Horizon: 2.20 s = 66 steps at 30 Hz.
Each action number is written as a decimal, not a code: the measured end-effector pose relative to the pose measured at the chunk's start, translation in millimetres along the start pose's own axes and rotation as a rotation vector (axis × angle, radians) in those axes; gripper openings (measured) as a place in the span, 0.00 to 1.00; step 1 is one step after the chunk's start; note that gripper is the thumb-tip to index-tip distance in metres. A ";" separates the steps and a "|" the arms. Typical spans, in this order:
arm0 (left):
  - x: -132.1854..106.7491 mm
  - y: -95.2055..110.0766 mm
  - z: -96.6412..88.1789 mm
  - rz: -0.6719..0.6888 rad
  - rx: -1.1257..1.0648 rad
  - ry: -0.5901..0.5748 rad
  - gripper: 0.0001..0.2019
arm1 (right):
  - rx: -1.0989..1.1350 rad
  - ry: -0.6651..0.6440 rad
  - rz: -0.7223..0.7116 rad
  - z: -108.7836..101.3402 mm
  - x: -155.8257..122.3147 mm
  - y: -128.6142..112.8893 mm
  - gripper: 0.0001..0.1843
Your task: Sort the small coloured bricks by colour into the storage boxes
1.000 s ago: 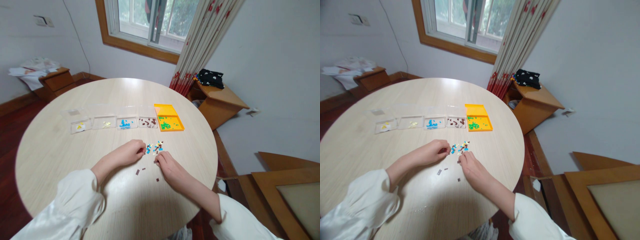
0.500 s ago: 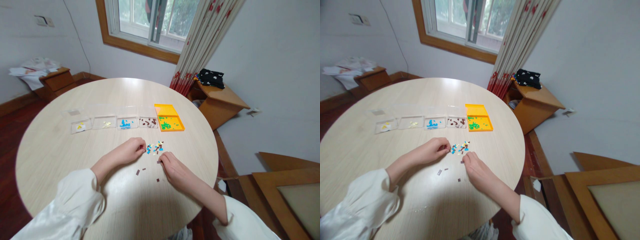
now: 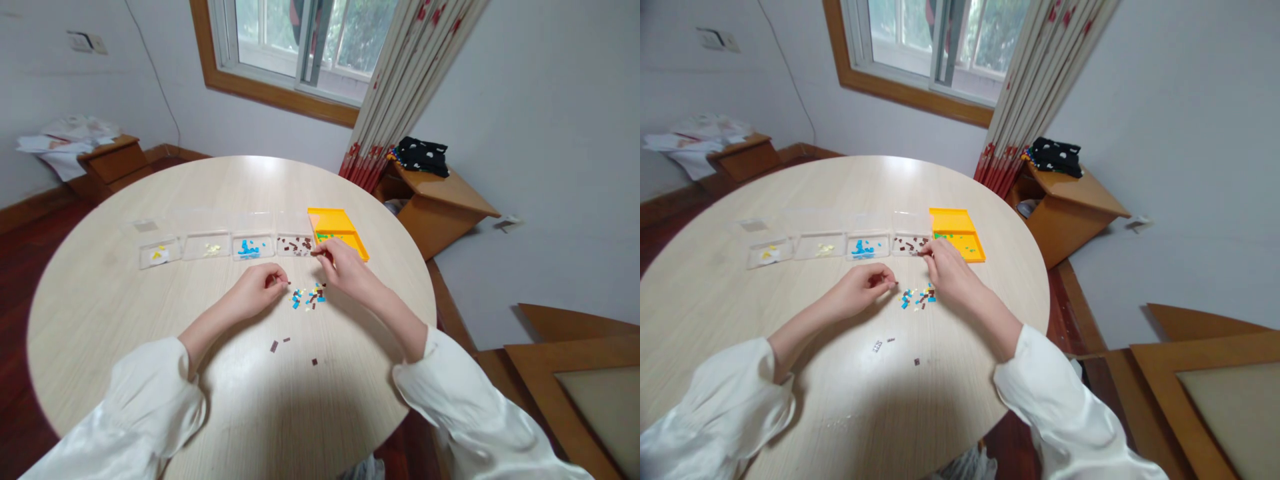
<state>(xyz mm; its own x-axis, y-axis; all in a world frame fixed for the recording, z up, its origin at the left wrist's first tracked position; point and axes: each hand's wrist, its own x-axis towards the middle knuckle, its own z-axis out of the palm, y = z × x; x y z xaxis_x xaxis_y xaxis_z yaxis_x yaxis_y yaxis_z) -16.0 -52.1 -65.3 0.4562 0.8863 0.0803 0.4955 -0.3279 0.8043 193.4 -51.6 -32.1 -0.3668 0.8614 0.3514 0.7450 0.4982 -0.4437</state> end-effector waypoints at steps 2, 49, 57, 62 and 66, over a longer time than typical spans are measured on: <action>1.1 -2.6 0.4 -0.009 -0.043 0.020 0.07 | -0.046 0.016 0.002 6.9 29.6 9.3 0.06; 5.2 13.6 -7.6 -0.319 -0.957 0.419 0.14 | 0.263 -0.592 0.006 -9.8 -39.8 -35.0 0.05; 3.5 20.9 -6.2 -0.326 -0.968 0.405 0.16 | 0.266 -0.497 -0.096 10.5 -98.5 -39.5 0.06; 3.8 16.6 -6.2 -0.305 -0.975 0.414 0.15 | 0.178 -0.350 -0.144 27.2 -86.6 -48.3 0.06; 4.7 13.4 -6.5 -0.307 -0.970 0.418 0.15 | 0.126 -0.315 -0.194 38.7 -78.8 -55.4 0.08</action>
<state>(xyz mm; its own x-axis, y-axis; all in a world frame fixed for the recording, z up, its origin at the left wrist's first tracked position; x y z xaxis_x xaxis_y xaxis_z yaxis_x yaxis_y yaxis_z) -12.0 -50.2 -50.4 0.0361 0.9870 -0.1564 -0.3302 0.1595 0.9303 159.5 -143.3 -67.1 -0.6618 0.7284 0.1773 0.5777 0.6463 -0.4986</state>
